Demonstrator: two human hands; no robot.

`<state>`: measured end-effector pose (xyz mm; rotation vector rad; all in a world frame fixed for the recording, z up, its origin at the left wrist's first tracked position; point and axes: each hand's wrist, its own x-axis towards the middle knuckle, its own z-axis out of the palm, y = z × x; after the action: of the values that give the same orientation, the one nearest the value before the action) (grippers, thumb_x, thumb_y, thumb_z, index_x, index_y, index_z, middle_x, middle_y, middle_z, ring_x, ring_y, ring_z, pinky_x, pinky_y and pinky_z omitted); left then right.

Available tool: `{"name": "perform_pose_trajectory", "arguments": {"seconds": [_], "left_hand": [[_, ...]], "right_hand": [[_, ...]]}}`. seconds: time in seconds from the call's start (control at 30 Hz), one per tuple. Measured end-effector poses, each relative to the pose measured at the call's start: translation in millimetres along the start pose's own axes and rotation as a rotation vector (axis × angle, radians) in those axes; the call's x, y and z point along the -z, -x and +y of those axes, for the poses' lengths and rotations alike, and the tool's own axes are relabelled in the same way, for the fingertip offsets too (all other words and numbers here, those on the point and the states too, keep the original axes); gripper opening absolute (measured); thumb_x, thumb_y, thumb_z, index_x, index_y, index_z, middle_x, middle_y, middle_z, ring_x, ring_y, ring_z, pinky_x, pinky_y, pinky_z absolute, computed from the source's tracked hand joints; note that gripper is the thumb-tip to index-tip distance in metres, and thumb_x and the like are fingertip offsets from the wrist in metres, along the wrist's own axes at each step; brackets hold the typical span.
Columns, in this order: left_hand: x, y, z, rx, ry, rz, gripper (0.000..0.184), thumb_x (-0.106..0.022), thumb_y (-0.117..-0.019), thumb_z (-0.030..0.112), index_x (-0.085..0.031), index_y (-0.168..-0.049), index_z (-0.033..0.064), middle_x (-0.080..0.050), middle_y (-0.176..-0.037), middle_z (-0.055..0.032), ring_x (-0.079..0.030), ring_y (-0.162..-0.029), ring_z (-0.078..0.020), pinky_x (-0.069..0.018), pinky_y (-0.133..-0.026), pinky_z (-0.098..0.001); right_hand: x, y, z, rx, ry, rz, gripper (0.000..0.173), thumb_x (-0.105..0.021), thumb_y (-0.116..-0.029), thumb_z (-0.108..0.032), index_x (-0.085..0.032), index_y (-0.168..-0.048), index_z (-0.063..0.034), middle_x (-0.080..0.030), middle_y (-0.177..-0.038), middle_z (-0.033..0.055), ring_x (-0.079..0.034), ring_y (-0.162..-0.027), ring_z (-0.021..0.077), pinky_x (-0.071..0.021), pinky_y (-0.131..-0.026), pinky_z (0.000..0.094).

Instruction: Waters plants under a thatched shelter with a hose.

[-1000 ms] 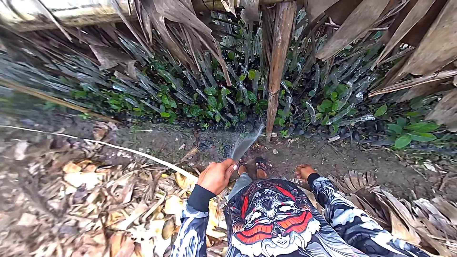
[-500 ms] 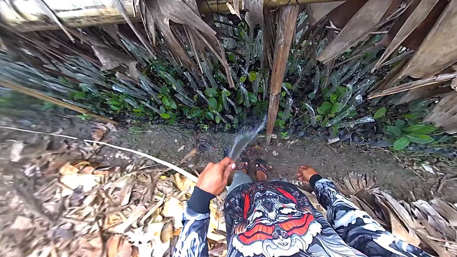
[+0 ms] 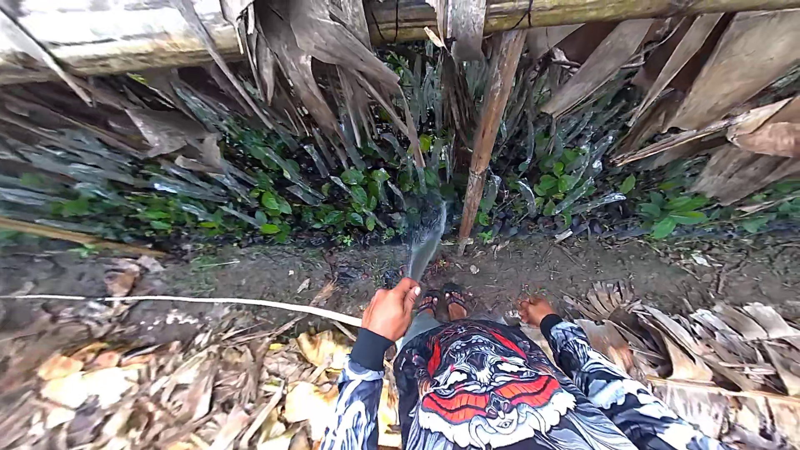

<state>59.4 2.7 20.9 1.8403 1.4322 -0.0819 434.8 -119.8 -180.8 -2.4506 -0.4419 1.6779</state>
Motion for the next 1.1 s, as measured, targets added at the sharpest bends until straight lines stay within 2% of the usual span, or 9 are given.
{"name": "perform_pose_trajectory", "arguments": {"seconds": [0.1, 0.23, 0.4, 0.53, 0.6, 0.7, 0.83, 0.97, 1.1], "left_hand": [[5.1, -7.4, -10.5, -0.009, 0.020, 0.054, 0.039, -0.041, -0.1093, 0.041, -0.067, -0.125, 0.0161, -0.072, -0.090, -0.0123, -0.071, -0.084, -0.0322, -0.0553, -0.077, -0.0562], [10.0, -17.5, -13.7, -0.033, -0.020, -0.038, 0.040, -0.040, -0.1097, 0.041, -0.065, -0.129, 0.0170, -0.072, -0.095, -0.0144, -0.071, -0.089, -0.0342, -0.0552, -0.080, -0.0573], [11.6, -26.0, -23.2, -0.028, 0.011, 0.089, 0.039, -0.040, -0.1101, 0.040, -0.065, -0.128, 0.0157, -0.072, -0.090, -0.0130, -0.072, -0.083, -0.0330, -0.0558, -0.077, -0.0554], [11.1, -38.1, -26.8, -0.116, -0.034, -0.102, 0.040, -0.039, -0.1100, 0.040, -0.065, -0.130, 0.0161, -0.073, -0.099, -0.0151, -0.071, -0.094, -0.0344, -0.0548, -0.085, -0.0572], [13.0, -38.4, -31.0, -0.132, -0.012, -0.077, 0.040, -0.040, -0.1100, 0.039, -0.065, -0.129, 0.0150, -0.073, -0.097, -0.0148, -0.071, -0.092, -0.0337, -0.0549, -0.084, -0.0569], [24.4, -45.7, -41.4, -0.098, 0.014, 0.049, 0.038, -0.041, -0.1098, 0.038, -0.066, -0.127, 0.0150, -0.073, -0.094, -0.0140, -0.072, -0.087, -0.0331, -0.0555, -0.080, -0.0567], [38.1, -56.3, -48.7, -0.157, -0.019, -0.055, 0.039, -0.041, -0.1099, 0.038, -0.066, -0.128, 0.0147, -0.072, -0.098, -0.0140, -0.071, -0.092, -0.0322, -0.0543, -0.084, -0.0560], [46.3, -64.3, -50.7, -0.158, -0.003, 0.030, 0.040, -0.040, -0.1099, 0.040, -0.066, -0.128, 0.0149, -0.073, -0.096, -0.0133, -0.071, -0.089, -0.0319, -0.0550, -0.081, -0.0558], [46.1, -70.4, -45.8, -0.182, -0.030, -0.031, 0.040, -0.040, -0.1101, 0.040, -0.065, -0.129, 0.0161, -0.072, -0.096, -0.0129, -0.071, -0.089, -0.0313, -0.0547, -0.082, -0.0552]], "right_hand": [[-10.5, 16.1, -0.2, -0.010, -0.022, 0.027, 0.036, -0.042, -0.1125, -0.025, -0.054, -0.137, -0.0005, -0.067, -0.118, 0.0202, -0.069, -0.091, 0.0274, -0.0557, -0.081, 0.0442], [-19.4, 30.1, 1.9, -0.005, -0.039, 0.056, 0.036, -0.043, -0.1122, -0.024, -0.056, -0.136, -0.0002, -0.069, -0.118, 0.0207, -0.069, -0.092, 0.0288, -0.0558, -0.082, 0.0457], [-30.0, 38.6, 19.7, -0.028, -0.090, 0.083, 0.036, -0.043, -0.1121, -0.024, -0.057, -0.135, -0.0002, -0.068, -0.118, 0.0204, -0.069, -0.091, 0.0284, -0.0561, -0.081, 0.0463], [-39.9, 48.3, 31.9, -0.070, -0.140, 0.099, 0.037, -0.040, -0.1132, -0.024, -0.056, -0.137, -0.0003, -0.068, -0.121, 0.0210, -0.069, -0.092, 0.0292, -0.0554, -0.081, 0.0468], [-44.1, 53.9, 41.9, -0.090, -0.128, 0.096, 0.037, -0.040, -0.1132, -0.024, -0.056, -0.137, -0.0003, -0.068, -0.120, 0.0210, -0.070, -0.091, 0.0297, -0.0555, -0.081, 0.0467], [-46.6, 56.2, 48.2, -0.092, -0.157, 0.104, 0.036, -0.041, -0.1131, -0.023, -0.057, -0.135, 0.0006, -0.068, -0.118, 0.0214, -0.068, -0.087, 0.0281, -0.0548, -0.078, 0.0454], [-43.9, 61.3, 47.6, -0.108, -0.172, 0.119, 0.035, -0.041, -0.1130, -0.023, -0.057, -0.134, -0.0006, -0.068, -0.115, 0.0197, -0.067, -0.084, 0.0253, -0.0543, -0.075, 0.0426], [-41.9, 62.8, 41.7, -0.097, -0.182, 0.130, 0.035, -0.041, -0.1130, -0.023, -0.056, -0.135, -0.0007, -0.068, -0.116, 0.0195, -0.067, -0.085, 0.0257, -0.0542, -0.076, 0.0428], [-42.4, 65.8, 38.4, -0.089, -0.175, 0.145, 0.034, -0.041, -0.1129, -0.023, -0.057, -0.134, -0.0011, -0.069, -0.114, 0.0185, -0.067, -0.082, 0.0244, -0.0541, -0.073, 0.0413]]}}
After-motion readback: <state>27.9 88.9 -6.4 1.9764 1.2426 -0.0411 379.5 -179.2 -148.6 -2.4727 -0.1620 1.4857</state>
